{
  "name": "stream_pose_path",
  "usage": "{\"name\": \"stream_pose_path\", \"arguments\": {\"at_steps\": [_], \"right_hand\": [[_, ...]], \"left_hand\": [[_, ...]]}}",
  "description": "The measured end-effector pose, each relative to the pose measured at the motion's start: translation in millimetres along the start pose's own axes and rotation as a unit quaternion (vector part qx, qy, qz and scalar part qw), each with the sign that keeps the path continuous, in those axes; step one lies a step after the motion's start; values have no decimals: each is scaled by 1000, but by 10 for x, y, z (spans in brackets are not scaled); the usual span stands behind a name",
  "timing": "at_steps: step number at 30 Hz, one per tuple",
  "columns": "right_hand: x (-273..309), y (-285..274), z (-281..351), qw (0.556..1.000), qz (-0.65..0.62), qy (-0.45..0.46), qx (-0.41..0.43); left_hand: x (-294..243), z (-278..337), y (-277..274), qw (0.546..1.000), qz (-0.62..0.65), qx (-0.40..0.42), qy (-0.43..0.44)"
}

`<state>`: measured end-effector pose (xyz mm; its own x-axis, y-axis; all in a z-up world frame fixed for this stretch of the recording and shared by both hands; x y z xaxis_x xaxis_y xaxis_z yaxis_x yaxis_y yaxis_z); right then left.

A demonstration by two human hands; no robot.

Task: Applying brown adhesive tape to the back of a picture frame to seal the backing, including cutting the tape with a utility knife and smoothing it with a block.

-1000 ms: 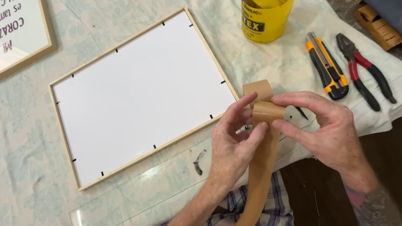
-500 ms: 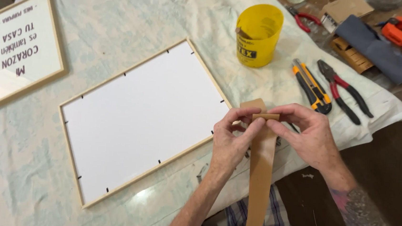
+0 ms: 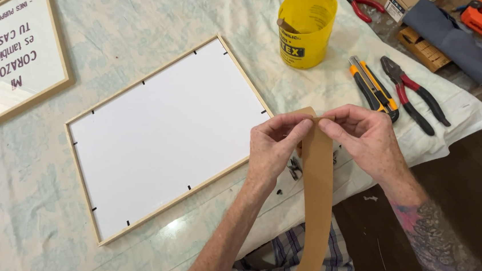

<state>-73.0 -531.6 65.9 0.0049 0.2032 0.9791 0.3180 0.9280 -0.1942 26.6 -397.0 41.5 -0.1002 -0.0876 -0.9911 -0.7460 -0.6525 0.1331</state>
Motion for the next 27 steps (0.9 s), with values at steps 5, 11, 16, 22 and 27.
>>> {"name": "stream_pose_path", "arguments": {"at_steps": [5, 11, 16, 22, 27], "right_hand": [[121, -14, -34, 999, 41, -34, -7], [189, -45, -48, 993, 108, -41, -10], [350, -26, -24, 983, 169, -71, -12], [316, -240, 90, 962, 256, -91, -18], [270, -370, 189, 953, 297, -60, 2]], "left_hand": [[0, 10, 16, 999, -35, 3, 16], [-47, -2, 50, 997, -69, 14, 38], [-137, 30, 51, 990, -117, 24, 69], [-159, 102, 71, 991, -98, 28, 82], [-269, 133, 4, 996, -65, 49, 43]]}}
Point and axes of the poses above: each hand's wrist, its own z-axis away from the middle knuckle, its own y-axis out of the palm, x = y × z, the point moved 6 cm from there along -z, towards the middle knuckle, and after that the axes turned 15 degrees about x, right-handed, at the moved point
